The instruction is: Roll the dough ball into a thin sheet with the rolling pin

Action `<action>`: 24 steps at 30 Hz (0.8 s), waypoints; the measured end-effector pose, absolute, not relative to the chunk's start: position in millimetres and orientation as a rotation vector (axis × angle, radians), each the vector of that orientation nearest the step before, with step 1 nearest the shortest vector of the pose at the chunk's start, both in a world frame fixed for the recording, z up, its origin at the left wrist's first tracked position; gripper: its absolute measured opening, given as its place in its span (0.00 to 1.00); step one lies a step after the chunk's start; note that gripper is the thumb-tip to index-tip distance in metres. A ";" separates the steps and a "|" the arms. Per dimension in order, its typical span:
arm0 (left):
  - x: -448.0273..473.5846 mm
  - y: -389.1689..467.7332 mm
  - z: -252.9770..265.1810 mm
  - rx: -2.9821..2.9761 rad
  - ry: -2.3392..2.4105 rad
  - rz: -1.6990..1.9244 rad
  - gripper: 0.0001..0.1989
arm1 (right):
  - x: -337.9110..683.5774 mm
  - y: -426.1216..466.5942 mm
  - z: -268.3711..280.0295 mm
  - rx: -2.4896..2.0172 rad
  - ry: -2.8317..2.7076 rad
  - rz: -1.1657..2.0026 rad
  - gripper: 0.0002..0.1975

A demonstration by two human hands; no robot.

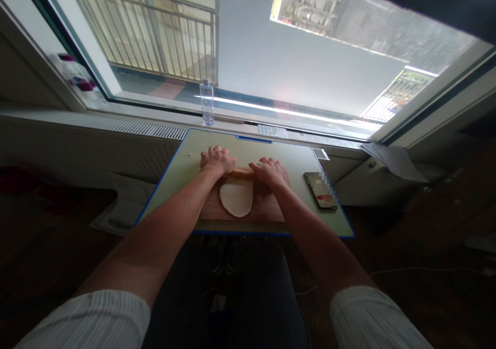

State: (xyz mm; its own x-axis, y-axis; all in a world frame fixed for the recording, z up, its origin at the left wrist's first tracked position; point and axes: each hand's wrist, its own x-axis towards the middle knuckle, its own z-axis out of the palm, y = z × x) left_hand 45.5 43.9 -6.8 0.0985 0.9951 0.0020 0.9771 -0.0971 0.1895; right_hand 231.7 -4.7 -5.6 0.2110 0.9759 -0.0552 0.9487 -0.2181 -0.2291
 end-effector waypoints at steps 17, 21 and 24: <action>32.7 -8.0 -15.5 2.284 2.025 0.282 0.25 | 211.5 -74.6 -9.9 -2.250 -1.972 -0.145 0.27; 27.3 -25.7 -18.1 2.320 1.996 0.339 0.27 | 208.2 -88.3 -15.1 -2.201 -1.940 -0.153 0.28; 22.7 -41.4 -19.1 2.341 1.978 0.379 0.28 | 205.5 -100.0 -19.1 -2.197 -1.934 -0.087 0.29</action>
State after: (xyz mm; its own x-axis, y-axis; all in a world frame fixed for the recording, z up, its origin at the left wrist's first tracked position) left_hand 22.7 -41.4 -19.1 0.1498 0.9770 0.1519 0.9639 -0.1785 0.1974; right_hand 205.5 -100.0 -19.1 0.1360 0.9735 0.1837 0.9861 -0.1151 -0.1202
